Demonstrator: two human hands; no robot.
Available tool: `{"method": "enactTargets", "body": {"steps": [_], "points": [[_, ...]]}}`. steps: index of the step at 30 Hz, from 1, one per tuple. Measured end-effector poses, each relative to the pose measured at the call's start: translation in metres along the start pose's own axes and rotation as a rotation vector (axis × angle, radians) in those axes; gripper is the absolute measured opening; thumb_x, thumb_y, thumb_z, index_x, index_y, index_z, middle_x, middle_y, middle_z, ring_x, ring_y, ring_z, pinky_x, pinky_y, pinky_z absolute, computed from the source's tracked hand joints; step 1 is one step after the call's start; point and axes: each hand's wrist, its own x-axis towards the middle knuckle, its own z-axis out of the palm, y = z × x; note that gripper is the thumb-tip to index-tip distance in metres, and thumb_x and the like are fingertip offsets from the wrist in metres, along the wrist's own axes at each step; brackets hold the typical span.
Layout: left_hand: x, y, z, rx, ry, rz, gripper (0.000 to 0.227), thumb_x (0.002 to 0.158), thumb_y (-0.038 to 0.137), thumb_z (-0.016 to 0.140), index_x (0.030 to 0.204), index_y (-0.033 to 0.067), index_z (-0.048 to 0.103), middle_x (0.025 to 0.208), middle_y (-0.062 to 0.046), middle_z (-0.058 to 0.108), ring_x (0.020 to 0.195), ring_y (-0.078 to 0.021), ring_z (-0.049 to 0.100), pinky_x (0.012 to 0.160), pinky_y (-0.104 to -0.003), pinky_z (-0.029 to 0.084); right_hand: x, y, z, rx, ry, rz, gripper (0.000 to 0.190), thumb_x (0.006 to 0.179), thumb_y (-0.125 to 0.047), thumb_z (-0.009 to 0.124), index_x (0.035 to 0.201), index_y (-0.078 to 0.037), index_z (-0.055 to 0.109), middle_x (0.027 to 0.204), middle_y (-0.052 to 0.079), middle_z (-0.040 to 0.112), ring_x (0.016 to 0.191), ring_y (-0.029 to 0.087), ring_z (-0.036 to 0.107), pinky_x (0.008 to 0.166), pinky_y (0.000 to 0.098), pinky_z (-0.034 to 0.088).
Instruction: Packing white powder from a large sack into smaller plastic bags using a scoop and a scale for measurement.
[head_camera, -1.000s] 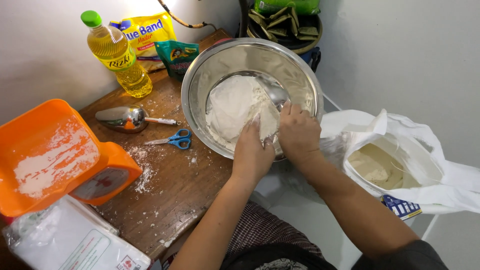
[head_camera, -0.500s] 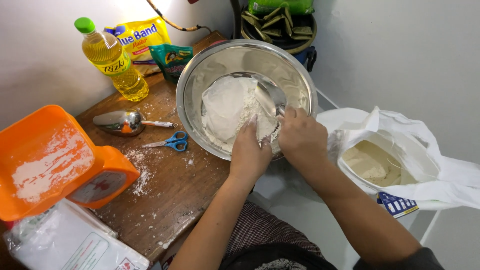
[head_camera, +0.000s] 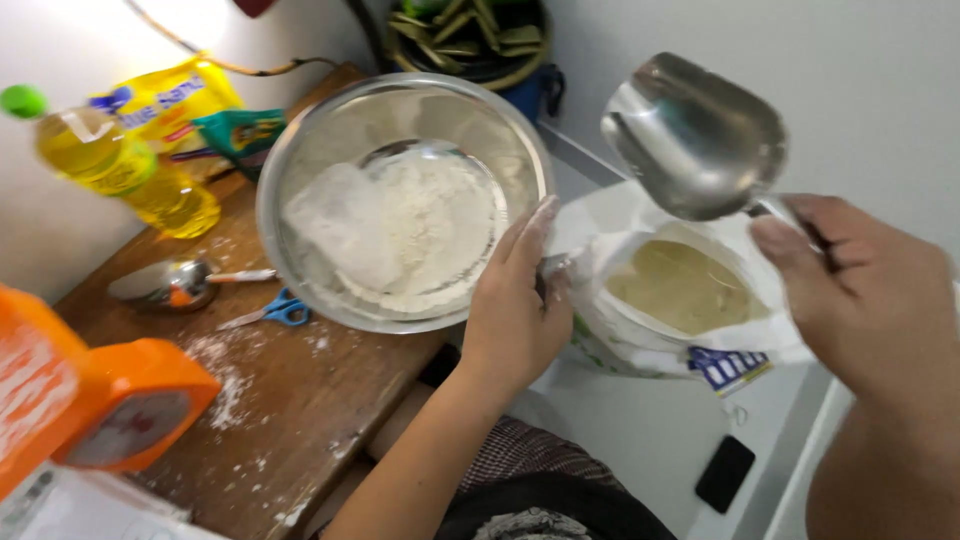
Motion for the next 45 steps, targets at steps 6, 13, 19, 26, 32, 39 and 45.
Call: {"method": "enactTargets", "body": {"steps": [6, 13, 19, 26, 32, 39, 45], "points": [[0.005, 0.033, 0.049, 0.010, -0.135, 0.124, 0.055, 0.097, 0.003, 0.051, 0.151, 0.0059, 0.041, 0.155, -0.017, 0.051, 0.144, -0.0351, 0.053, 0.115, -0.043, 0.049, -0.016, 0.083, -0.034, -0.004, -0.001, 0.214, 0.025, 0.110, -0.017, 0.061, 0.125, -0.001, 0.073, 0.092, 0.010, 0.070, 0.082, 0.021, 0.058, 0.071, 0.0360, 0.044], [0.007, 0.037, 0.097, 0.160, -0.100, 0.304, 0.053, 0.096, -0.005, 0.055, 0.147, 0.0055, 0.048, 0.158, -0.013, 0.048, 0.154, -0.0399, 0.042, 0.128, -0.059, 0.037, -0.009, 0.132, -0.048, -0.318, -0.293, 0.344, 0.029, 0.093, -0.044, 0.061, 0.109, -0.026, 0.078, 0.084, -0.005, 0.083, 0.082, 0.020, 0.075, 0.076, 0.0345, 0.050], [0.003, 0.024, 0.131, 0.210, -0.175, 0.468, 0.049, 0.091, -0.010, 0.058, 0.139, 0.0017, 0.056, 0.147, -0.017, 0.057, 0.141, -0.0398, 0.055, 0.117, -0.052, 0.052, 0.033, 0.134, 0.013, -0.680, -0.709, 0.281, 0.041, 0.098, -0.054, 0.039, 0.106, -0.030, 0.071, 0.106, -0.002, 0.075, 0.105, 0.030, 0.070, 0.081, 0.0458, 0.052], [-0.012, -0.012, 0.154, 0.611, -0.402, 0.164, 0.032, 0.087, 0.011, 0.063, 0.117, 0.0044, 0.074, 0.118, -0.015, 0.073, 0.109, -0.0325, 0.071, 0.095, -0.044, 0.053, 0.076, 0.215, 0.156, -0.764, -0.447, -0.229, 0.015, 0.081, -0.010, 0.066, 0.069, -0.008, 0.074, 0.055, 0.009, 0.066, 0.055, 0.027, 0.070, 0.047, 0.0375, 0.053], [-0.017, -0.019, 0.155, 0.762, -0.541, 0.097, 0.031, 0.090, 0.021, 0.063, 0.115, 0.0090, 0.075, 0.101, -0.011, 0.076, 0.087, -0.0264, 0.075, 0.077, -0.042, 0.057, 0.094, 0.241, 0.199, -1.053, -0.495, -0.357, 0.020, 0.087, -0.010, 0.069, 0.068, -0.013, 0.074, 0.052, 0.000, 0.061, 0.051, 0.015, 0.063, 0.046, 0.0255, 0.044], [-0.013, -0.018, 0.155, 0.808, -0.658, 0.125, 0.020, 0.089, 0.014, 0.066, 0.101, 0.0032, 0.077, 0.067, -0.010, 0.071, 0.057, -0.0218, 0.071, 0.052, -0.032, 0.057, 0.096, 0.272, 0.228, -1.060, -0.470, -0.289, 0.019, 0.092, -0.009, 0.068, 0.074, -0.010, 0.076, 0.066, 0.002, 0.070, 0.066, 0.014, 0.069, 0.054, 0.0255, 0.049], [-0.017, -0.044, 0.162, 0.768, -0.721, 0.046, 0.018, 0.088, 0.016, 0.063, 0.082, 0.0029, 0.074, 0.051, -0.009, 0.061, 0.043, -0.0192, 0.062, 0.038, -0.027, 0.048, 0.084, 0.261, 0.222, -0.913, -0.537, -0.280, 0.019, 0.092, -0.012, 0.066, 0.075, -0.009, 0.075, 0.064, 0.003, 0.068, 0.063, 0.015, 0.068, 0.050, 0.0274, 0.050]]}}
